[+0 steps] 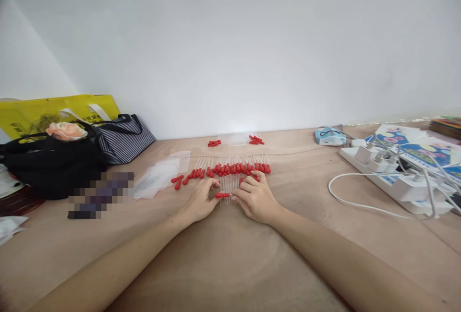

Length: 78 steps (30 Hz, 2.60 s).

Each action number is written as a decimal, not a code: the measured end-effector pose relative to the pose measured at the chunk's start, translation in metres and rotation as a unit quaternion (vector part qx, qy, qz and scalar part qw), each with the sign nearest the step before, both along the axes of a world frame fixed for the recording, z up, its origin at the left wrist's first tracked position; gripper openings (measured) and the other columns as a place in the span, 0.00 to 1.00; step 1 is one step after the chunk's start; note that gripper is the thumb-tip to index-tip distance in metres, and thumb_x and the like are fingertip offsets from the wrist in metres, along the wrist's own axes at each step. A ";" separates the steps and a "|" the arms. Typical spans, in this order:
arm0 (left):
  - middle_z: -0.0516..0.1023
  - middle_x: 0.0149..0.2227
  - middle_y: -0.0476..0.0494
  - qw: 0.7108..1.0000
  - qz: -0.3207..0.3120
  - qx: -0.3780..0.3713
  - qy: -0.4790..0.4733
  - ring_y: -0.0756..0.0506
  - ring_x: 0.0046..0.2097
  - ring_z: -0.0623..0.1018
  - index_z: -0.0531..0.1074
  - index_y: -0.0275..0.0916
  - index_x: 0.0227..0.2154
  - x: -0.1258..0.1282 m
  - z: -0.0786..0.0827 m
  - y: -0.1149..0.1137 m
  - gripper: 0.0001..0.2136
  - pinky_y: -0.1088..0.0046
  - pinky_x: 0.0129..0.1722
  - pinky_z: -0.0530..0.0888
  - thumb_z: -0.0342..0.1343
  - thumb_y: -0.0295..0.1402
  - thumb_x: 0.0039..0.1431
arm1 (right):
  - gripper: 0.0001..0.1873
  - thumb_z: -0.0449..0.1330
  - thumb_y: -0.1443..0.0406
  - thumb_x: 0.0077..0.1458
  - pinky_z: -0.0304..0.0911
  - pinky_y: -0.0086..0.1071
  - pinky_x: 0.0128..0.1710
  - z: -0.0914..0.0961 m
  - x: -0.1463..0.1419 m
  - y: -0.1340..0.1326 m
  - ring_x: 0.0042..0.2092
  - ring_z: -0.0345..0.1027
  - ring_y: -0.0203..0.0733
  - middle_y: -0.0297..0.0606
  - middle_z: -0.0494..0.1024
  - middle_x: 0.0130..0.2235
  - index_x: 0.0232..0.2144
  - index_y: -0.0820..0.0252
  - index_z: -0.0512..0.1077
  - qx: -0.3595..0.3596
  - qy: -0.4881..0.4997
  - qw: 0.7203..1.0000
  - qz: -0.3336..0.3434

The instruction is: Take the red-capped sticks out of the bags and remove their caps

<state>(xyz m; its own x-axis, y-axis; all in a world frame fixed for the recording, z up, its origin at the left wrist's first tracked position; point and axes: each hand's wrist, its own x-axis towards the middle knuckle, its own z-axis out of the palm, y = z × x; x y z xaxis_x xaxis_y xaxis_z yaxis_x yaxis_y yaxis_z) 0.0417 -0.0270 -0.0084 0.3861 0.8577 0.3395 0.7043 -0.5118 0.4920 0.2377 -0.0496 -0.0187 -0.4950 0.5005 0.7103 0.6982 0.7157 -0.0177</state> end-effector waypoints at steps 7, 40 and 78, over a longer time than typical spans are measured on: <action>0.71 0.38 0.42 0.999 -0.013 -0.026 -0.021 0.45 0.39 0.70 0.63 0.38 0.31 -0.001 -0.005 0.013 0.05 0.67 0.36 0.69 0.50 0.34 0.53 | 0.10 0.51 0.63 0.55 0.42 0.40 0.47 0.001 0.000 0.000 0.33 0.58 0.36 0.32 0.70 0.23 0.31 0.55 0.72 -0.008 0.003 1.000 -0.003; 0.72 0.35 0.47 0.997 -0.027 -0.069 -0.036 0.48 0.36 0.72 0.66 0.39 0.32 -0.025 0.007 0.004 0.06 0.71 0.35 0.69 0.44 0.30 0.55 | 0.10 0.51 0.62 0.54 0.42 0.39 0.45 0.001 -0.002 0.000 0.30 0.57 0.34 0.31 0.68 0.22 0.30 0.55 0.73 -0.027 0.000 1.000 -0.014; 0.76 0.32 0.49 0.970 -0.141 0.175 0.093 0.46 0.37 0.69 0.73 0.45 0.28 -0.033 0.010 -0.017 0.09 0.63 0.43 0.61 0.48 0.35 0.56 | 0.11 0.50 0.63 0.56 0.44 0.38 0.43 0.005 -0.016 -0.003 0.29 0.54 0.34 0.30 0.68 0.20 0.28 0.55 0.72 0.034 -0.015 0.998 0.049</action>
<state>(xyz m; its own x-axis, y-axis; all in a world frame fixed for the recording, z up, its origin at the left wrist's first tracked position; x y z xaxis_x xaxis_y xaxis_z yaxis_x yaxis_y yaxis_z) 0.0092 -0.0438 0.0017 0.6710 0.5538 0.4930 0.5722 -0.8096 0.1307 0.2213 -0.0528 -0.0134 -0.5603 0.3996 0.7255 0.6239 0.7798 0.0524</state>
